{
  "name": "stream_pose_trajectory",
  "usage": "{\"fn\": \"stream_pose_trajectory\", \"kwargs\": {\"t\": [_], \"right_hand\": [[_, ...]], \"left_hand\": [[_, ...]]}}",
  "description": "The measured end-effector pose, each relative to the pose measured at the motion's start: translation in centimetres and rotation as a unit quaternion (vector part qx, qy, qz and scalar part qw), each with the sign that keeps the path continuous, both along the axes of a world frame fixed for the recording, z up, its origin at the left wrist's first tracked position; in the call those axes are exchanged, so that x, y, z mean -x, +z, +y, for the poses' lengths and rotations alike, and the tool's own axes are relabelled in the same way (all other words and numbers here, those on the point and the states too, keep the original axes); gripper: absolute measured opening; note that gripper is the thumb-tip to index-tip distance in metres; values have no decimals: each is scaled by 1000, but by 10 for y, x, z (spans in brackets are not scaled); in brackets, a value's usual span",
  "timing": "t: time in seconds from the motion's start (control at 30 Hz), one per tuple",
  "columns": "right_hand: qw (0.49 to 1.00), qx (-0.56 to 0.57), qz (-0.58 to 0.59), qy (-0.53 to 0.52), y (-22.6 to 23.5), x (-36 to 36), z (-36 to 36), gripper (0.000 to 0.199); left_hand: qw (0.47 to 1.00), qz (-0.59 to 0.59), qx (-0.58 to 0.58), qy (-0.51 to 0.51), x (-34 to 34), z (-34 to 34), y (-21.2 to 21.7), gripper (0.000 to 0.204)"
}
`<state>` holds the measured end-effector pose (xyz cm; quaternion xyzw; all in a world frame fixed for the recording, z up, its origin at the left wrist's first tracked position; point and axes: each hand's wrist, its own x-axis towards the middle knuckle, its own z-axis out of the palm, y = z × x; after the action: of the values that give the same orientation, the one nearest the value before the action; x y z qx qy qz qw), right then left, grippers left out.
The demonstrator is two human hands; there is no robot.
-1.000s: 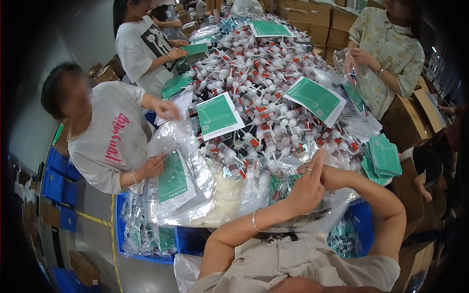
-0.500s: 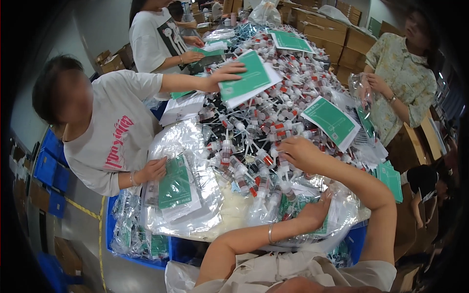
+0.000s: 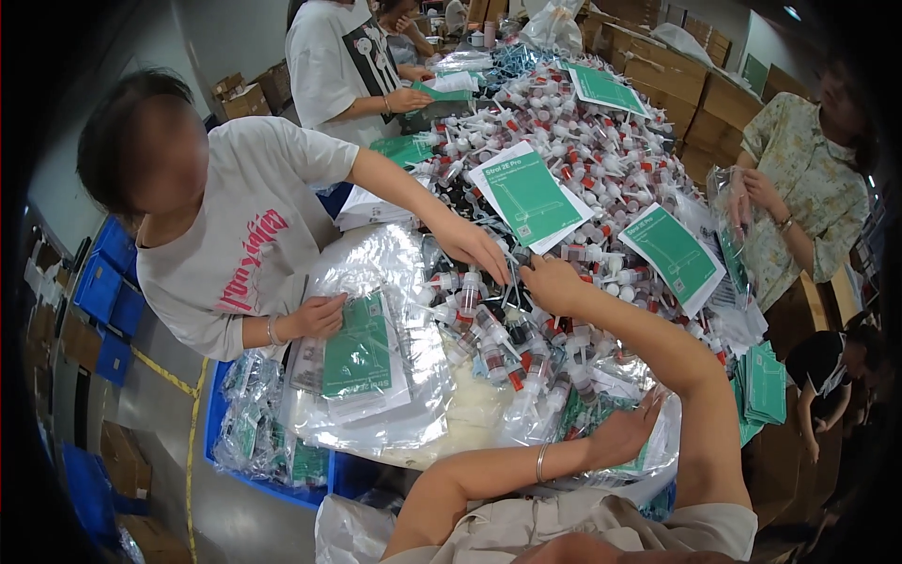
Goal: Packing small electronic accessories into plastic bags with manuals on a factory assembly line.
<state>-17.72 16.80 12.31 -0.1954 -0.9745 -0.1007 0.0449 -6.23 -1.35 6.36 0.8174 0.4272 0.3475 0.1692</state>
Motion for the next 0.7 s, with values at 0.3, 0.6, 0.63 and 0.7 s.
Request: {"fn": "stream_pose_trajectory", "kwargs": {"t": [0.3,0.6,0.63,0.7], "right_hand": [[958,271,95,3,23,-20,9,27],[596,722,336,-107,45,-44,20,12],[514,770,363,-103,47,-47,18,11],[487,790,357,-107,45,-50,18,12]], "left_hand": [[996,79,52,-3,0,1,4,80],[999,43,16,22,-8,-2,-6,79],[999,34,21,19,-7,-2,-3,79],[999,26,12,19,-6,-1,-3,79]]}}
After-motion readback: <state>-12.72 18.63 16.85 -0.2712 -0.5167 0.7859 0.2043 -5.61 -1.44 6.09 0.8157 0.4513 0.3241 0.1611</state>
